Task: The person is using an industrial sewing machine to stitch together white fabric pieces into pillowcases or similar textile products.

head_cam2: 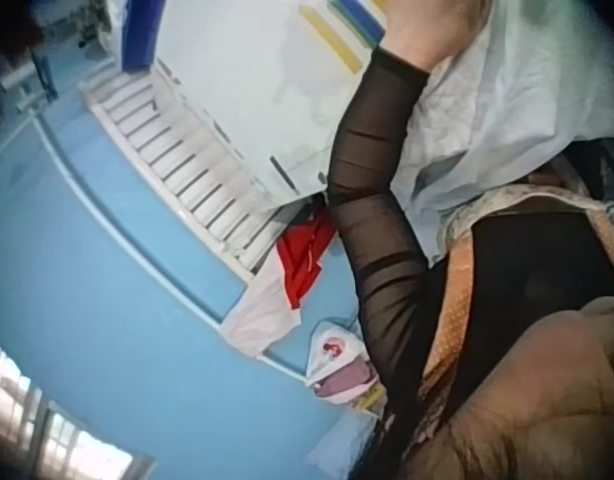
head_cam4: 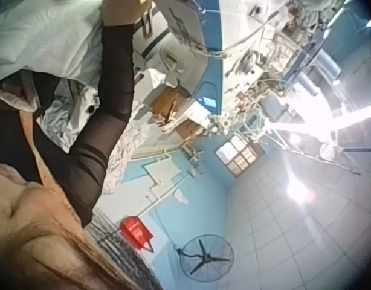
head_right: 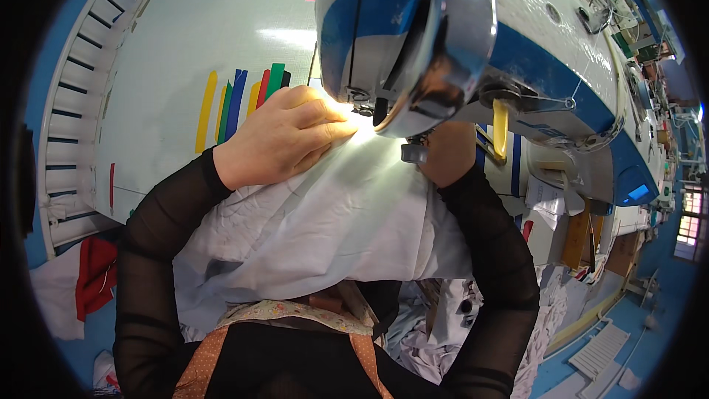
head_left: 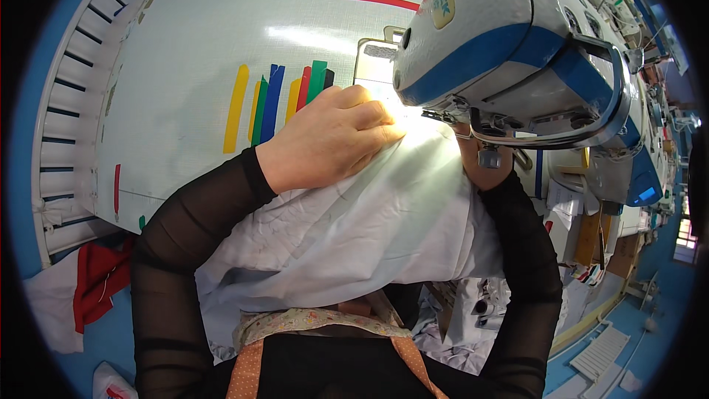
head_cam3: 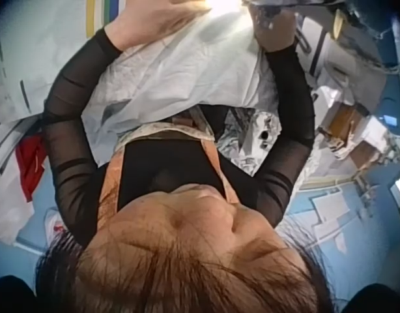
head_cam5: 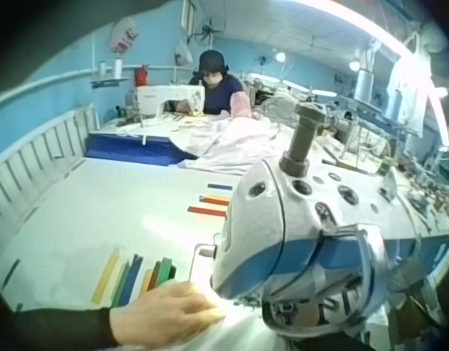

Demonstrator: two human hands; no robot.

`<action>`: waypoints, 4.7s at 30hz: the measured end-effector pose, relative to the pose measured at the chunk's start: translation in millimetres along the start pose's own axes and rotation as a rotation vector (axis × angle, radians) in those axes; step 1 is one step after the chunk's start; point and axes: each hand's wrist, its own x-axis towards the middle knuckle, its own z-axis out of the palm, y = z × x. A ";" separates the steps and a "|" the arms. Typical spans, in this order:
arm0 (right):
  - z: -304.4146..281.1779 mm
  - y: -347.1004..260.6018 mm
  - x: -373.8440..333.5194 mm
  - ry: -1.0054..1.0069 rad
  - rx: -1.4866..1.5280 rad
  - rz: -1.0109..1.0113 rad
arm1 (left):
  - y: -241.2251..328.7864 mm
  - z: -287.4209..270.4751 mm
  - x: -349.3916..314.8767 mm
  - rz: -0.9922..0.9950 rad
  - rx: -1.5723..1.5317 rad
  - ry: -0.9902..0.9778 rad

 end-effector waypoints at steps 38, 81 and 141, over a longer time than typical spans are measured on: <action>69.5 52.1 -25.6 -0.055 2.726 0.434 | -11.1 4.7 3.8 0.047 0.042 0.087; 60.2 56.9 -15.4 -0.222 -1.073 -0.354 | -18.0 11.0 6.5 0.032 0.132 0.158; -230.6 -54.8 205.6 0.460 1.179 0.435 | 227.1 -233.1 -459.5 -1.084 -0.696 -0.294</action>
